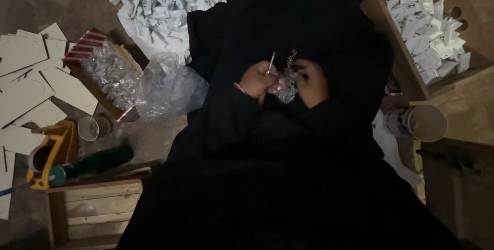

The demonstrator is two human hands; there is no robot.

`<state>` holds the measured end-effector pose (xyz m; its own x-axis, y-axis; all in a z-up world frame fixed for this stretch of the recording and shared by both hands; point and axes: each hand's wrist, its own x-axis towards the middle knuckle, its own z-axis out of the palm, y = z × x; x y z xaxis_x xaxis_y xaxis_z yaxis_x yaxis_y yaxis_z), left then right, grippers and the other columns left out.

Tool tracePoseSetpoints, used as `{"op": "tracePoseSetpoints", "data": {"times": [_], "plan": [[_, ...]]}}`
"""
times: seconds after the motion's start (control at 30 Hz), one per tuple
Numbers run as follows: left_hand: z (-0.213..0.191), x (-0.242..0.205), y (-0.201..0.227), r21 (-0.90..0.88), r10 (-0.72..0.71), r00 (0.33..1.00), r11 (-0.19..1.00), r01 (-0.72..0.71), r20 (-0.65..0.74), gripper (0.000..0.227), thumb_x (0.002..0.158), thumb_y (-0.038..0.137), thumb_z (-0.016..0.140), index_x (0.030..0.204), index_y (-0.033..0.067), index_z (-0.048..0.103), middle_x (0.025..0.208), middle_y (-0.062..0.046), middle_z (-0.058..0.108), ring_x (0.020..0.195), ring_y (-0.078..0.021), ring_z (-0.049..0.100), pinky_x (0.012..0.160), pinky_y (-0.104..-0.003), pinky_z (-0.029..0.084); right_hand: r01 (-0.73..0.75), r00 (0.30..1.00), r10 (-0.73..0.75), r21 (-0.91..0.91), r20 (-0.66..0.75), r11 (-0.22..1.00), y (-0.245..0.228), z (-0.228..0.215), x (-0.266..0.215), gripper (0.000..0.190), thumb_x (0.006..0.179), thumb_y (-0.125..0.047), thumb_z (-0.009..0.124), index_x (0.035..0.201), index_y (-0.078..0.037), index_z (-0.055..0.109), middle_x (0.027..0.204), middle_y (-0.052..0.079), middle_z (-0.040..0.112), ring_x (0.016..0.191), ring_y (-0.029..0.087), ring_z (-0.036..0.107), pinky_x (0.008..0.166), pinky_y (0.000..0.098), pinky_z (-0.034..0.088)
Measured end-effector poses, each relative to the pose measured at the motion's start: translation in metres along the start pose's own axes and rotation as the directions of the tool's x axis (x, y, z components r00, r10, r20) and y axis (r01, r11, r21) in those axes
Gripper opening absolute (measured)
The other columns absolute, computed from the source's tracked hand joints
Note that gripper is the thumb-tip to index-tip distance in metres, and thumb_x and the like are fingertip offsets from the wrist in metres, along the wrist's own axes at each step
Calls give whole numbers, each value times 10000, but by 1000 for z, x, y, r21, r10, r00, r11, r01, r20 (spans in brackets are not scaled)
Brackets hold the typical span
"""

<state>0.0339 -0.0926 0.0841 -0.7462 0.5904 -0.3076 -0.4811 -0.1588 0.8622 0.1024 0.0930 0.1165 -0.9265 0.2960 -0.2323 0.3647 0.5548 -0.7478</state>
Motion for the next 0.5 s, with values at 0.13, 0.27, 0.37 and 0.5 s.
{"op": "tracePoseSetpoints", "data": {"times": [0.13, 0.27, 0.37, 0.5], "plan": [[-9, 14, -19, -192, 37, 960, 981, 18, 279, 79, 867, 11, 635, 944, 28, 634, 832, -95, 682, 696, -183, 654, 622, -306, 545, 283, 954, -239, -290, 179, 914, 10, 18, 0, 324, 934, -92, 638, 1256, -68, 654, 1333, 132, 620, 1213, 279, 608, 985, 413, 513], [-27, 42, -44, 345, -78, 968, 938, -9, 238, 104, 873, 77, 648, 972, 45, 659, 868, -93, 698, 732, -188, 670, 652, -321, 557, 262, 947, -205, -229, 247, 937, 0, 45, 20, 330, 941, -107, 647, 1269, -66, 643, 1306, 136, 630, 1187, 276, 616, 973, 416, 513], [-24, 69, -53, 645, -147, 977, 764, 13, 154, 136, 877, 127, 658, 992, 58, 678, 895, -92, 709, 758, -192, 681, 675, -332, 567, 181, 959, -135, -173, 249, 968, -18, 49, 39, 337, 947, -118, 653, 1279, -65, 634, 1285, 138, 638, 1168, 274, 622, 964, 419, 514], [-10, 97, -62, 755, -171, 984, 652, 71, 56, 184, 883, 193, 670, 1020, 75, 703, 931, -90, 725, 794, -197, 696, 706, -346, 579, -22, 977, 48, -125, 209, 992, -23, 25, 48, 346, 955, -133, 661, 1292, -63, 623, 1258, 142, 648, 1143, 270, 630, 953, 422, 514]]}}
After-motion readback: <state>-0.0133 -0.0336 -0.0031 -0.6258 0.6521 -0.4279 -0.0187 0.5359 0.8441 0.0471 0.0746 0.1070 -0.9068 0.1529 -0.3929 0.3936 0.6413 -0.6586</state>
